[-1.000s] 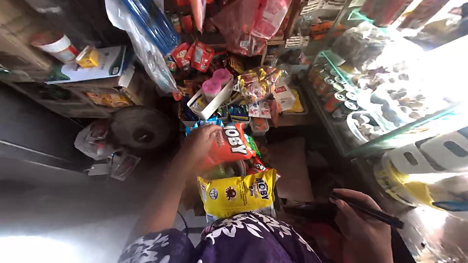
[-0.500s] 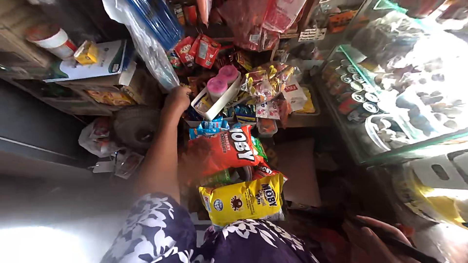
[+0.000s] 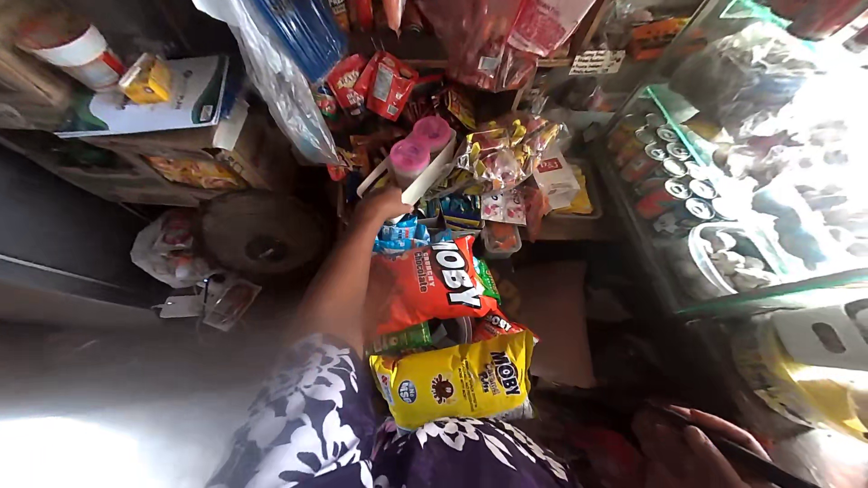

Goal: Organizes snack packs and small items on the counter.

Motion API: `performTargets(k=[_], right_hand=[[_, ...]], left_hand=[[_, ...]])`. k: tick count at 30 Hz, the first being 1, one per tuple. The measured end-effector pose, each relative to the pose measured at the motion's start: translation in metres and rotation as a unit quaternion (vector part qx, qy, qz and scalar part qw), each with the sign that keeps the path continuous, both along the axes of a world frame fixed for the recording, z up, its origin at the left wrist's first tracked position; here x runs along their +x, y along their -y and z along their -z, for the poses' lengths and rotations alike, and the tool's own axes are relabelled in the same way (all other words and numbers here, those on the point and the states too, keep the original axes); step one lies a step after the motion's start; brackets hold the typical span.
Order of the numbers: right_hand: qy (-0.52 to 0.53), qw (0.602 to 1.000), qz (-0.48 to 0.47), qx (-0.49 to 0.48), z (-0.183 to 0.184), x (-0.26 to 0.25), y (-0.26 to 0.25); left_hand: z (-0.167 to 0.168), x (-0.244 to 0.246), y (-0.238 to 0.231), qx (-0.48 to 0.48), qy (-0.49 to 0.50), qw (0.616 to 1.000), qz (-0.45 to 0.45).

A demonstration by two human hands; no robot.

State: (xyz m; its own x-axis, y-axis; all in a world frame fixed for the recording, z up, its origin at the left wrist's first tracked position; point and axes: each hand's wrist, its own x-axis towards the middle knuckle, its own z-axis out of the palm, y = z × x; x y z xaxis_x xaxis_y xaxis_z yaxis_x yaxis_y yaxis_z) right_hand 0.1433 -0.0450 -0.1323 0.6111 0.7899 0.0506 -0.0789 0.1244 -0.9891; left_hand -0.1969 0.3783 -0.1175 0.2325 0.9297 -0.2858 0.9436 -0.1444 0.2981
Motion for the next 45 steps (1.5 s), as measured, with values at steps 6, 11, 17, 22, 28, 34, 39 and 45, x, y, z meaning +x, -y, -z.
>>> performTargets(k=[6, 11, 17, 22, 28, 34, 39, 45], right_hand=[[-0.013, 1.0, -0.002, -0.004, 0.012, 0.011, 0.012], [-0.027, 0.999, -0.027, 0.002, 0.009, 0.005, 0.01], [-0.021, 0.998, -0.054, 0.014, 0.005, -0.002, 0.005], [0.012, 0.999, -0.04, 0.013, 0.021, 0.019, 0.008], [0.0, 0.998, 0.034, -0.052, 0.005, 0.0, 0.004], [-0.008, 0.997, 0.056, -0.043, 0.013, 0.007, 0.003], [-0.001, 1.0, 0.025, 0.012, 0.024, 0.021, 0.008], [-0.002, 0.997, -0.017, 0.07, -0.003, 0.013, -0.002]], left_hand=[[0.009, 0.015, 0.02, 0.043, -0.006, 0.997, -0.061], [0.001, 0.02, 0.022, 0.013, -0.014, 0.997, -0.078], [-0.006, 0.027, 0.018, -0.02, -0.013, 0.995, -0.097], [-0.009, 0.029, 0.009, -0.055, -0.036, 0.995, -0.077], [0.014, 0.015, -0.009, -0.014, 0.01, 1.0, -0.025], [0.015, 0.004, -0.003, 0.088, 0.169, 0.981, -0.019], [-0.018, 0.008, 0.036, 0.08, 0.311, 0.944, -0.077], [-0.037, 0.077, 0.137, -0.002, 0.472, 0.867, 0.158]])
